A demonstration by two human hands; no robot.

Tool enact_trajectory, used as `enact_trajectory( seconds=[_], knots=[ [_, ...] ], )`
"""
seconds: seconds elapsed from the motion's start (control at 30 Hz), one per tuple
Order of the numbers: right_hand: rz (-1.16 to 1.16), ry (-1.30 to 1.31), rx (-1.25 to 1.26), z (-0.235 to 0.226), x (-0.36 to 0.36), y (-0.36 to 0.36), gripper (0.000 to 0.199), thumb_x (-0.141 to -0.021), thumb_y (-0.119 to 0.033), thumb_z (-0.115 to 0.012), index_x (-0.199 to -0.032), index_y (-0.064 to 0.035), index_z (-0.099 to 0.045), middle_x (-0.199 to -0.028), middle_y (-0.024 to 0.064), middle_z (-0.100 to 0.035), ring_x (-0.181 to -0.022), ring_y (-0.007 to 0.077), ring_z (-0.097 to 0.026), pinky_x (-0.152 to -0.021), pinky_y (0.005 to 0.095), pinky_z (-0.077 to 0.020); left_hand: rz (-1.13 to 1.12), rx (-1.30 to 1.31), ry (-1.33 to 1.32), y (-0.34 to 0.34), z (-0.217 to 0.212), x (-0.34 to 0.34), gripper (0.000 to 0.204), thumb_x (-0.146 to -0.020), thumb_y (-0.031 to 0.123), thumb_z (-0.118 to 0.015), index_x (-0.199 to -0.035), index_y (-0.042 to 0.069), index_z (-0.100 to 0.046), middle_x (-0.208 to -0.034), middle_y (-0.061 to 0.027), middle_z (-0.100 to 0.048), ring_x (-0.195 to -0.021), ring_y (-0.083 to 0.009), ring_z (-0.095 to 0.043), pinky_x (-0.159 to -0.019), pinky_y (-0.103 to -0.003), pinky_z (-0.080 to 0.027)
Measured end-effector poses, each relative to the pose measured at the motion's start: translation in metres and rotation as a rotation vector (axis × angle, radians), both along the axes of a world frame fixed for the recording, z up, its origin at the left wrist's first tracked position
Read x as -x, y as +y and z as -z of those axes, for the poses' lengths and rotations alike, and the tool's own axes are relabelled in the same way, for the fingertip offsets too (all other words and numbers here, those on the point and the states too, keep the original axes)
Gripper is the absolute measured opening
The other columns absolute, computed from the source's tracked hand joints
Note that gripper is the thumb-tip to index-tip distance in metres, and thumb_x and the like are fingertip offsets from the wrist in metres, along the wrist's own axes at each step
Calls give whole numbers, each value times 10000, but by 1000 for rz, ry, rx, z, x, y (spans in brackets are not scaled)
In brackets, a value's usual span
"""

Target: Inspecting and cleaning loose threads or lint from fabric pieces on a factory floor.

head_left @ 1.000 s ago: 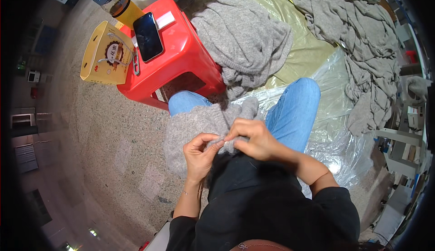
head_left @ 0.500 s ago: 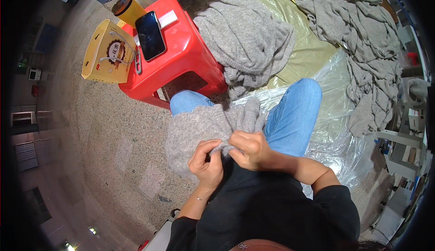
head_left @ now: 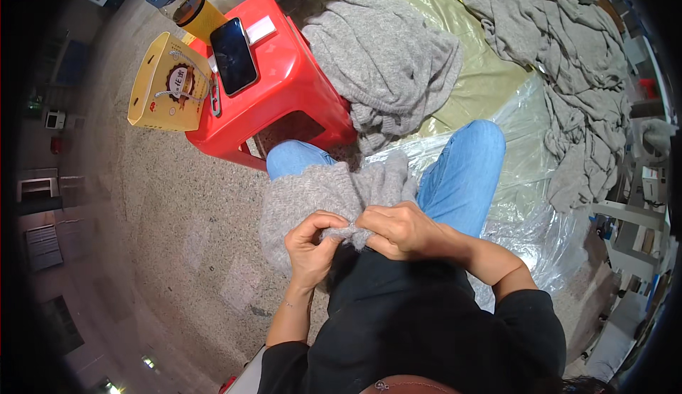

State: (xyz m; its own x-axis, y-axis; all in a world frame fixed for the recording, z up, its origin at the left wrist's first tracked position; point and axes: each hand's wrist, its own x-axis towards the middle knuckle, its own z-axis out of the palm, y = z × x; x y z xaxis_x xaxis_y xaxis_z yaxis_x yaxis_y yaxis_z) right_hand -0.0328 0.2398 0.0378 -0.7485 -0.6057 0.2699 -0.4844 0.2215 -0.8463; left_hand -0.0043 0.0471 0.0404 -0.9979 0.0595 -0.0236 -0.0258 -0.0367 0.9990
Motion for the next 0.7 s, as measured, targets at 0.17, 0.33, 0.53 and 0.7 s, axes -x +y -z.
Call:
enact_trajectory(
  seconds=[0.17, 0.33, 0.53, 0.7],
  knots=[
    [-17, -67, 108, 2, 5, -1, 160, -687, -16, -596, -843, 13, -570, -729, 139, -570, -613, 332, -578, -526, 385, -458, 32, 111, 48, 0, -3, -1, 92, -768, -95, -633, -819, -22, -609, -819, -94, -638, -760, -146, -593, -700, -256, -470],
    [178, -7, 103, -1, -6, -12, 125, -665, -9, -627, -775, 19, -575, -672, 143, -562, -559, 295, -580, -477, 354, -440, -91, 285, 189, 12, -3, -4, 112, -759, -109, -614, -827, -21, -596, -807, -106, -634, -732, -156, -582, -672, -254, -460],
    [272, 57, 125, 5, -11, -16, 155, -699, -19, -631, -823, -6, -539, -691, 129, -530, -580, 318, -570, -499, 394, -455, -289, 355, 349, 29, 1, -16, 161, -737, -142, -582, -844, -23, -590, -799, -120, -629, -735, -186, -585, -693, -265, -464],
    [208, 132, 13, 10, -5, -11, 192, -692, -7, -629, -855, -15, -527, -701, 117, -511, -577, 311, -570, -488, 402, -449, -232, 281, 304, 19, 11, -12, 166, -739, -146, -574, -851, -25, -590, -841, -119, -628, -774, -179, -584, -717, -267, -459]
  ],
)
